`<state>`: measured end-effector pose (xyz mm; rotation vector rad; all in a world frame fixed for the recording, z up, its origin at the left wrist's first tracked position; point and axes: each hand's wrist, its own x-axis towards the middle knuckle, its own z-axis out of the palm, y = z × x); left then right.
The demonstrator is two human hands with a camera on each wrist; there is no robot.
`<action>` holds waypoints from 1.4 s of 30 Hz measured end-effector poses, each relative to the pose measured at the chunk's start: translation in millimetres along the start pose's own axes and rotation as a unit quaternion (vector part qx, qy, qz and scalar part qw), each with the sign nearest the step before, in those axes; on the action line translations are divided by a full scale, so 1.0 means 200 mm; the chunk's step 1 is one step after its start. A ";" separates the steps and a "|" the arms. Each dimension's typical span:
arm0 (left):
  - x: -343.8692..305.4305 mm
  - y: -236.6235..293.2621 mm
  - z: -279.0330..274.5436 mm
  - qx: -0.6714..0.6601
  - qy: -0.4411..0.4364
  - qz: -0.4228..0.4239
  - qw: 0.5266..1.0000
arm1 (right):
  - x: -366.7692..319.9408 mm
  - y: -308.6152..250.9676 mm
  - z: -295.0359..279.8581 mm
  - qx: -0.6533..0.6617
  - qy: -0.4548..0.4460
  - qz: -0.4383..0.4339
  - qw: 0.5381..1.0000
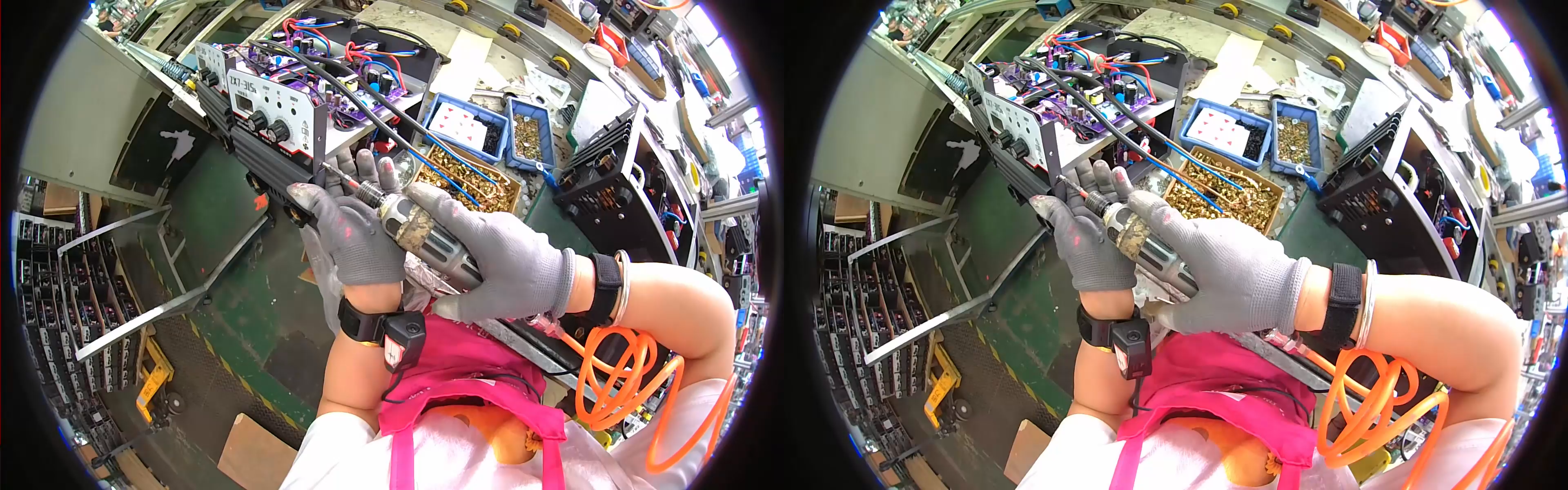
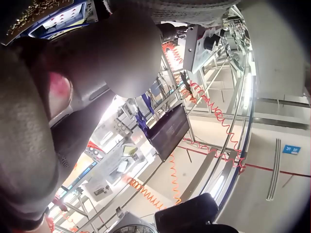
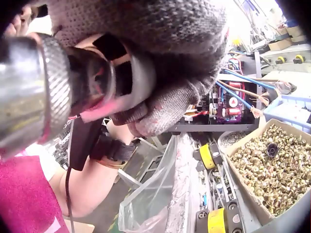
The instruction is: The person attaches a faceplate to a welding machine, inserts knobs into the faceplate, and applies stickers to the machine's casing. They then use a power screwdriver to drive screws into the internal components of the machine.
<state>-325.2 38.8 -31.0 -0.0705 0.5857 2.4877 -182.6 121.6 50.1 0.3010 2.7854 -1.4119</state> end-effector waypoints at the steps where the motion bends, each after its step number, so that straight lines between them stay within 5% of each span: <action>1: 0.00 0.00 0.00 -0.002 0.002 -0.002 1.000 | 0.00 0.00 0.00 0.006 0.002 -0.004 1.000; 16: 0.00 -0.02 0.00 0.044 -0.010 0.004 0.999 | 0.02 -0.01 -0.01 0.036 0.024 -0.032 0.999; 34: 0.00 -0.02 0.03 0.018 -0.021 0.009 1.000 | 0.07 -0.11 -0.07 -0.003 -0.034 0.080 0.996; 40: -0.01 0.00 0.03 0.062 -0.012 0.000 0.998 | 0.05 -0.07 -0.02 0.023 0.013 0.011 1.000; 42: -0.07 0.03 0.04 0.148 -0.016 0.010 0.989 | -0.01 -0.16 -0.09 0.056 -0.037 0.092 0.993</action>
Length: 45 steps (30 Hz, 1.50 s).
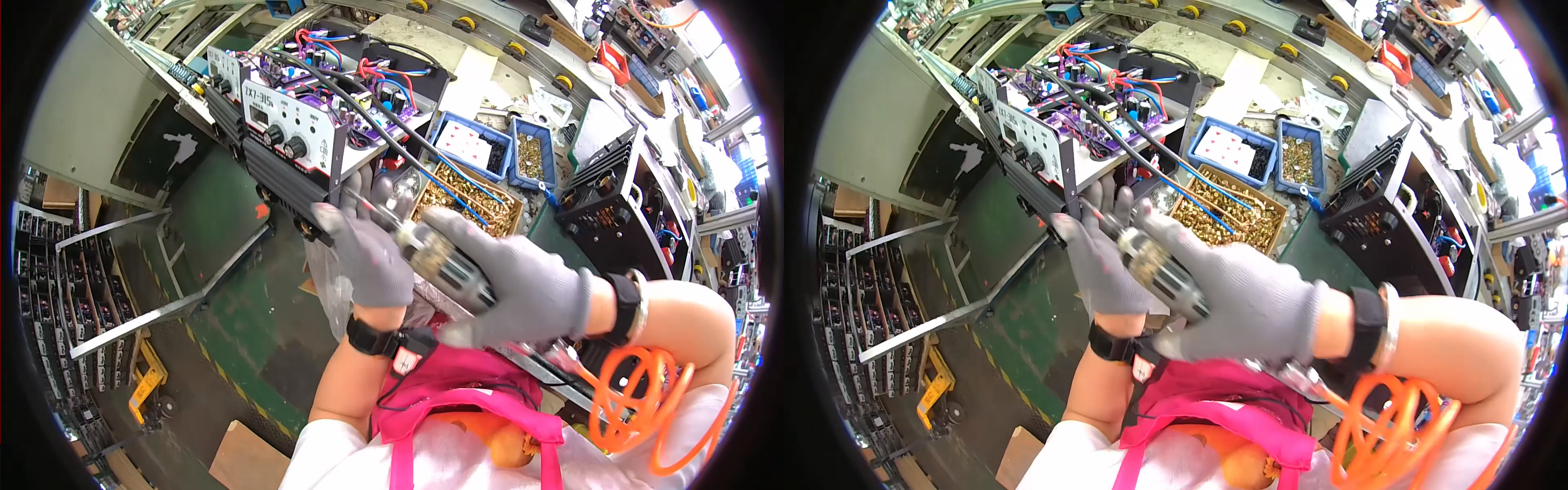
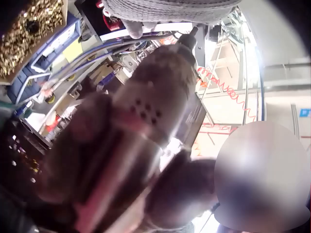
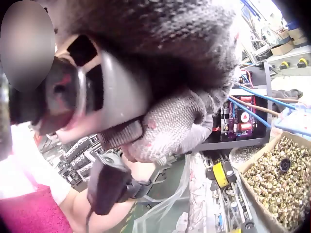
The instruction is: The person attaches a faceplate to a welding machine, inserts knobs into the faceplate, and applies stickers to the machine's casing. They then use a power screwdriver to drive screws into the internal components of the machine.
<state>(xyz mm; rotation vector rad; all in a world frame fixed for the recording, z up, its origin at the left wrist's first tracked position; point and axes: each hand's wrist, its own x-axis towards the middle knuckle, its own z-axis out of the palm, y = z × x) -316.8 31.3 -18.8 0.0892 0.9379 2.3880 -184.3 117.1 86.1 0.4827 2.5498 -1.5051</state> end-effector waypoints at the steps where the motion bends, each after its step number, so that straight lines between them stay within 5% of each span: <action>1: 0.00 -0.01 -0.06 0.021 0.024 -0.031 0.999 | -0.05 -0.02 -0.02 0.016 -0.024 0.041 0.999; 3: 0.00 -0.02 -0.22 0.308 -0.039 -0.013 0.950 | -0.20 0.08 -0.01 0.067 0.009 0.037 0.997; 4: 0.03 0.01 -0.27 0.466 -0.123 0.094 0.871 | -0.25 0.09 0.00 0.114 0.026 0.083 0.990; 6: 0.08 0.03 -0.28 0.684 -0.215 0.274 0.641 | -0.31 0.12 0.00 0.198 0.045 0.145 0.968; 9: 0.20 -0.06 -0.19 0.833 -0.265 0.188 0.449 | -0.34 0.17 0.02 0.295 0.060 0.180 0.937; 13: 0.37 -0.22 0.02 0.929 -0.264 -0.005 0.258 | -0.35 0.20 0.05 0.331 0.052 0.175 0.926; 15: 0.40 -0.29 0.00 0.930 -0.293 0.053 0.215 | -0.35 0.19 0.05 0.290 0.053 0.146 0.944; 17: 0.50 -0.39 -0.03 0.929 -0.294 0.000 0.223 | -0.36 0.18 0.05 0.275 0.032 0.140 0.951; 20: 0.60 -0.58 -0.17 0.936 -0.326 -0.002 0.135 | -0.37 0.16 0.05 0.277 0.014 0.125 0.953; 24: 0.61 -0.59 -0.17 0.931 -0.357 -0.009 0.075 | -0.38 0.15 0.06 0.299 0.011 0.101 0.949; 28: 0.59 -0.53 -0.13 0.929 -0.352 0.005 0.115 | -0.39 0.13 0.07 0.312 -0.006 0.108 0.944; 36: 0.53 -0.49 -0.07 0.929 -0.363 0.017 0.071 | -0.41 0.18 0.11 0.253 0.002 0.093 0.963; 45: 0.51 -0.45 -0.09 0.932 -0.326 0.061 0.146 | -0.40 0.14 0.08 0.254 -0.009 0.104 0.962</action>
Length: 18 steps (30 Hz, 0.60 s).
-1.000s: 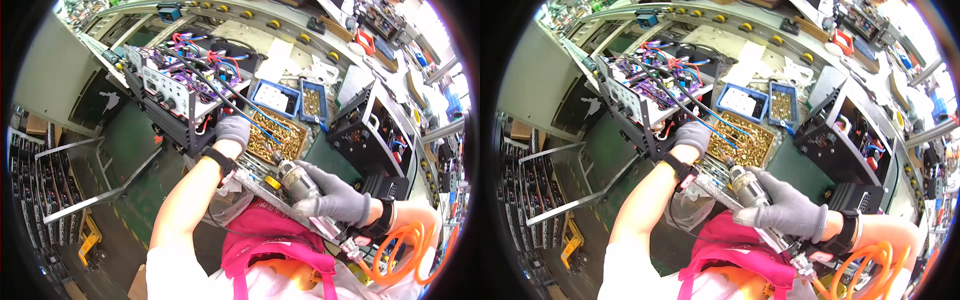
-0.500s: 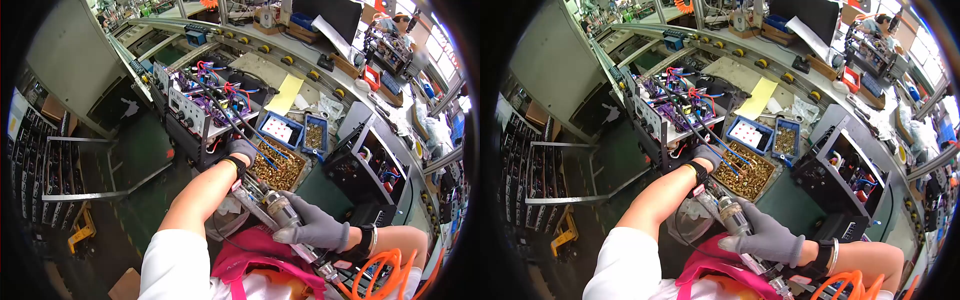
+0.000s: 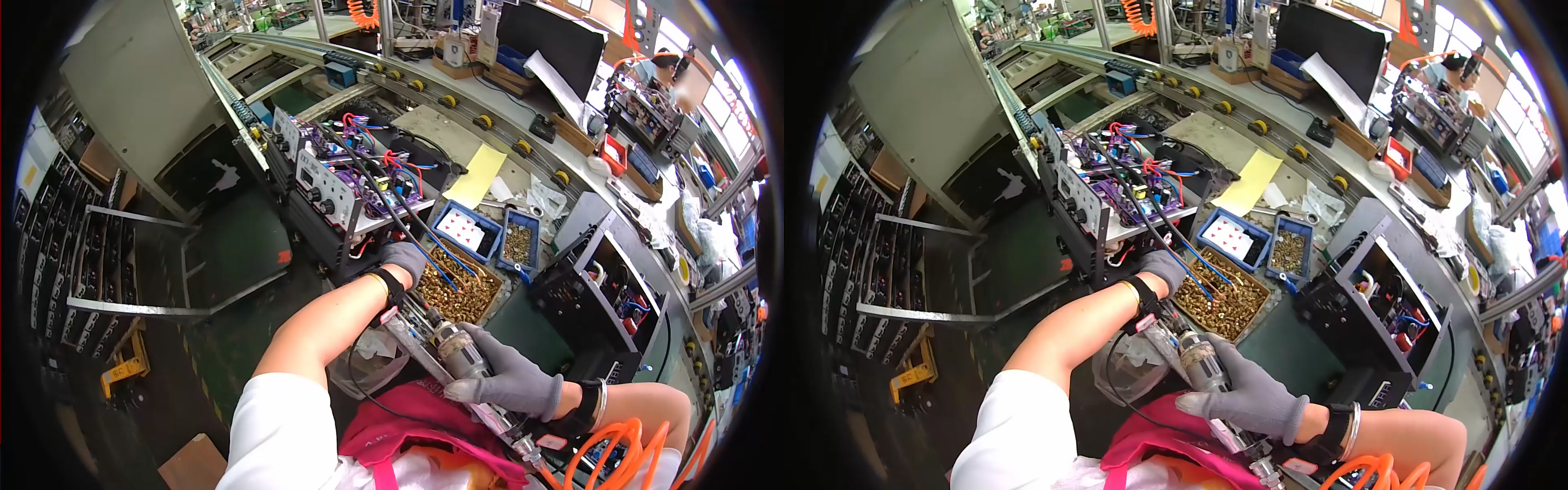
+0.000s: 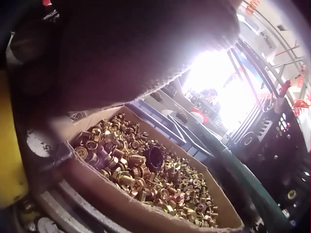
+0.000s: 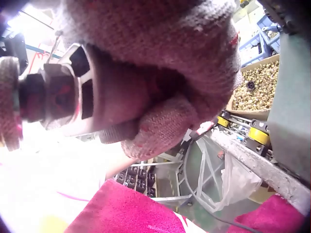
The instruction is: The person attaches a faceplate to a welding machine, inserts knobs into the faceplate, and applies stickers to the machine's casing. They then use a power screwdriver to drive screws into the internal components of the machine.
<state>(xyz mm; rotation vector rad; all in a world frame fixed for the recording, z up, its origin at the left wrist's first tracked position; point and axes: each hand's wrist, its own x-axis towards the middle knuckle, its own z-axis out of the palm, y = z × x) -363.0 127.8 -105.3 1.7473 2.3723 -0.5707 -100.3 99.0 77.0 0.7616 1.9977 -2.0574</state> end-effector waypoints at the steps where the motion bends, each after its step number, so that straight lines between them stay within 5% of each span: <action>1: -0.03 0.01 -0.04 -0.013 0.005 -0.020 1.000 | 0.00 0.00 0.00 0.003 0.001 0.001 1.000; 10: -0.07 -0.04 -0.13 -0.001 -0.013 -0.014 1.000 | 0.01 0.00 0.00 0.002 0.013 -0.013 1.000; 14: -0.14 -0.07 -0.16 -0.134 0.053 -0.016 0.989 | 0.00 0.00 -0.01 -0.005 0.006 -0.031 0.999; 15: -0.22 -0.10 -0.16 -0.227 0.091 0.007 0.970 | 0.00 -0.01 -0.01 -0.004 0.003 -0.036 0.999; 16: -0.35 -0.11 -0.26 -0.445 0.027 -0.027 0.895 | 0.00 -0.02 -0.01 -0.003 0.001 -0.041 0.999; 17: -0.46 -0.10 -0.26 -0.653 0.002 -0.010 0.757 | -0.01 -0.04 -0.01 0.024 -0.008 -0.033 0.999; 18: -0.56 -0.11 -0.27 -0.744 -0.029 0.007 0.668 | -0.02 -0.07 -0.01 0.018 -0.006 -0.039 0.999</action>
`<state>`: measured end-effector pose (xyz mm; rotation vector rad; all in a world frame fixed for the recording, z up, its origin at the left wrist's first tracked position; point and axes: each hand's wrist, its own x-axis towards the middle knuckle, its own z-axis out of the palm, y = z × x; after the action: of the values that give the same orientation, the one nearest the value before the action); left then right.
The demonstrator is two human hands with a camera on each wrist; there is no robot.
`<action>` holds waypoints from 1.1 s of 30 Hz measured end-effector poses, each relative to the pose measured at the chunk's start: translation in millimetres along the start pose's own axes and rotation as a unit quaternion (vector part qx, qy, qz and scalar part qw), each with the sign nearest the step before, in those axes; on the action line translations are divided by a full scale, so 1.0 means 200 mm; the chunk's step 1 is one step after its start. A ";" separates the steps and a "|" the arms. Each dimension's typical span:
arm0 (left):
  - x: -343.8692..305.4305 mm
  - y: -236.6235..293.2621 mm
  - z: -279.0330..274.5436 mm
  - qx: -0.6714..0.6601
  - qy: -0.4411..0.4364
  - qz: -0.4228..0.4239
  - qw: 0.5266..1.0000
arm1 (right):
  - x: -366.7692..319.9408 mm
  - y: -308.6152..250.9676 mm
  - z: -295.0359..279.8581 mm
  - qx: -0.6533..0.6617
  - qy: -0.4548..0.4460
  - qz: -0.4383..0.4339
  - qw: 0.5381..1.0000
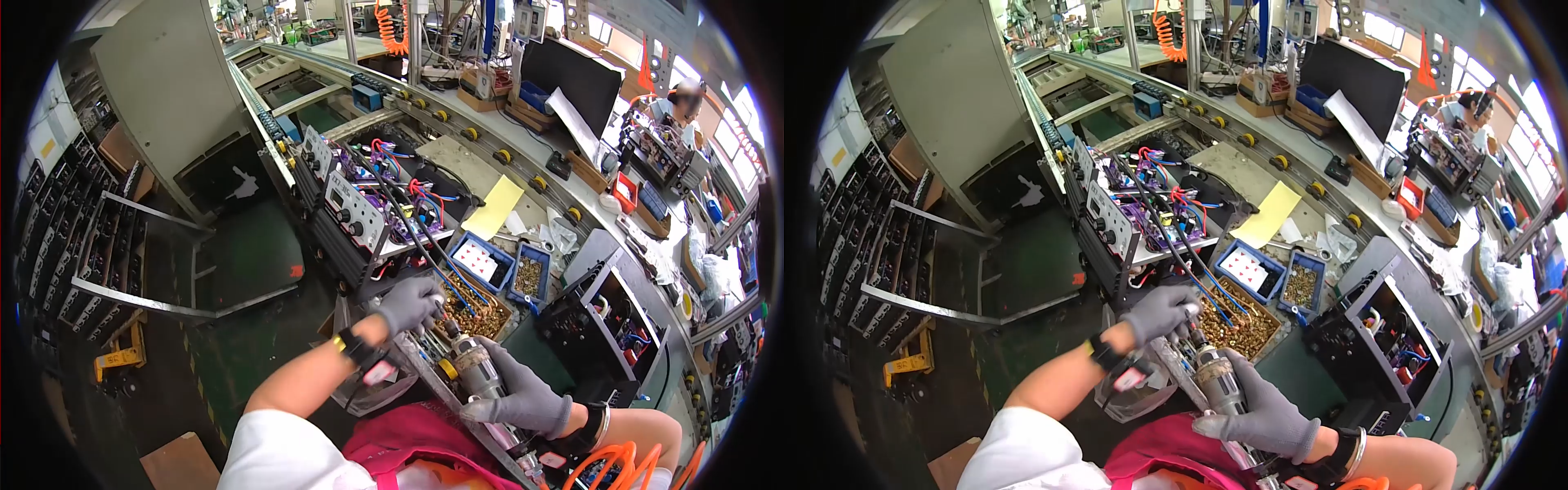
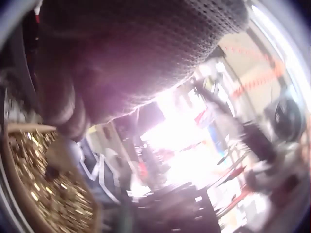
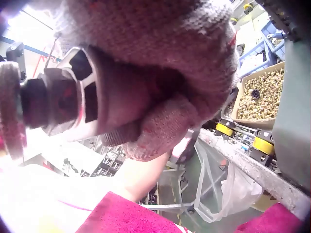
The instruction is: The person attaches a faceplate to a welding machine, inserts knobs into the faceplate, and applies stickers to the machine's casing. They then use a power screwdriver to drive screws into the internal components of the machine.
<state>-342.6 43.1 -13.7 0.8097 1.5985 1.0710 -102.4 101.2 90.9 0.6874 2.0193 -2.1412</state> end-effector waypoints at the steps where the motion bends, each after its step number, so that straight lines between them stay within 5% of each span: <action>1: -0.10 0.01 -0.01 -0.070 0.005 0.006 0.998 | -0.01 -0.03 0.00 -0.006 0.001 -0.005 1.000; 9: -0.39 -0.03 -0.11 -0.485 0.021 0.097 0.869 | 0.04 -0.16 0.10 -0.200 -0.037 -0.067 0.977; 13: -0.46 -0.06 -0.17 -0.614 -0.044 0.109 0.781 | 0.13 -0.17 0.20 -0.201 -0.067 -0.097 0.972; 16: -0.49 -0.10 -0.20 -0.638 -0.026 0.127 0.759 | 0.17 -0.17 0.26 -0.203 -0.082 -0.113 0.969; 22: -0.53 -0.17 -0.27 -0.626 0.000 0.127 0.769 | 0.22 -0.18 0.32 -0.212 -0.098 -0.100 0.967; 29: -0.57 -0.21 -0.35 -0.457 0.068 0.111 0.880 | 0.24 -0.13 0.35 -0.276 -0.074 -0.075 0.955; 33: -0.59 -0.21 -0.34 -0.486 0.056 0.094 0.867 | 0.25 -0.11 0.37 -0.319 -0.059 -0.093 0.941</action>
<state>-376.3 -95.2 -2.0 0.2009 0.8498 1.8516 -172.4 42.4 91.6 0.2684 2.5702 -1.3941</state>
